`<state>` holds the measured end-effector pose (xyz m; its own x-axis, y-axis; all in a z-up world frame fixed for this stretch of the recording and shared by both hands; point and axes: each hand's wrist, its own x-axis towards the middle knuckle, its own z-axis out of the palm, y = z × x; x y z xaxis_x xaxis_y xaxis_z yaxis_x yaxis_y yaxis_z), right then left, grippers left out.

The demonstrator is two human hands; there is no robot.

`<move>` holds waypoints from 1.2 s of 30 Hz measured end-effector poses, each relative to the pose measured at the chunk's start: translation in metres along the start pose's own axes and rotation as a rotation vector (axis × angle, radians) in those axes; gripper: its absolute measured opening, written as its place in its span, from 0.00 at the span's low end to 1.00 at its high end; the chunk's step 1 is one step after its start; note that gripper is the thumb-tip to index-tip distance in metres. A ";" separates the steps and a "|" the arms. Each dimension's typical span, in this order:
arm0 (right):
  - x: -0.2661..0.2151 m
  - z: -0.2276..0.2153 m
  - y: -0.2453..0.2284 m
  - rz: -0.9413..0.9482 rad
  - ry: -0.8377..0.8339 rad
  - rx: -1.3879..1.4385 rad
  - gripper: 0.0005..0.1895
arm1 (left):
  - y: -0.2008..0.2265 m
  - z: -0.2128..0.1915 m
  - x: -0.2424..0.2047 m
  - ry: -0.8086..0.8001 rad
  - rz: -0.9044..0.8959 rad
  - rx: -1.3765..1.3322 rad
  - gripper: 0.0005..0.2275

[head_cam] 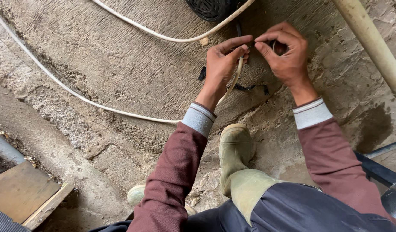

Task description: The person sits on the floor and repairs a damaged section of a white cable by stripping the outer sheath, twisting the inner wires, and wrapping the joint with black electrical tape. The person uses a knife to cut the tape and secures the connection.

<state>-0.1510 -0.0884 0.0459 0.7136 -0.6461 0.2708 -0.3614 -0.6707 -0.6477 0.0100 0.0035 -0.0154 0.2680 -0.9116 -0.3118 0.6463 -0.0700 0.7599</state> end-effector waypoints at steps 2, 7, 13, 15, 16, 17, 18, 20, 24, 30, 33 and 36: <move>-0.005 0.003 -0.002 0.022 -0.009 -0.010 0.06 | 0.001 0.000 0.000 -0.018 0.009 -0.016 0.11; 0.000 0.004 0.001 0.051 -0.094 -0.044 0.06 | 0.002 -0.001 0.002 -0.017 -0.028 0.008 0.11; 0.008 -0.002 0.016 -0.097 -0.249 -0.205 0.08 | 0.000 -0.002 0.004 -0.012 0.000 0.121 0.11; 0.006 -0.003 0.019 -0.056 -0.238 -0.174 0.09 | -0.001 -0.002 0.003 -0.043 0.068 0.106 0.11; 0.004 -0.004 0.019 0.054 -0.183 -0.099 0.10 | -0.001 -0.002 0.000 -0.033 0.106 0.197 0.12; 0.001 -0.004 0.018 0.165 -0.128 -0.023 0.14 | -0.002 -0.004 -0.006 -0.023 0.144 0.289 0.13; 0.000 -0.004 0.016 0.271 -0.074 0.054 0.18 | -0.002 -0.005 -0.013 -0.011 0.186 0.381 0.14; -0.005 -0.002 0.009 0.326 0.036 0.387 0.23 | -0.003 -0.006 -0.029 0.079 0.322 0.394 0.17; -0.010 -0.004 -0.012 0.344 0.051 0.450 0.38 | -0.001 -0.003 -0.052 0.271 0.578 0.523 0.15; -0.003 -0.016 -0.046 0.185 -0.160 0.277 0.57 | 0.029 -0.006 -0.055 -0.003 0.618 0.446 0.11; 0.002 -0.018 -0.058 0.228 -0.187 0.303 0.55 | 0.046 -0.007 -0.051 -0.171 0.654 0.498 0.11; 0.004 -0.018 -0.064 0.221 -0.178 0.298 0.55 | 0.051 -0.005 -0.051 -0.204 0.643 0.578 0.12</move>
<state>-0.1360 -0.0551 0.1014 0.7407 -0.6718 -0.0087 -0.3468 -0.3713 -0.8613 0.0328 0.0488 0.0367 0.2865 -0.8955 0.3406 -0.0624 0.3374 0.9393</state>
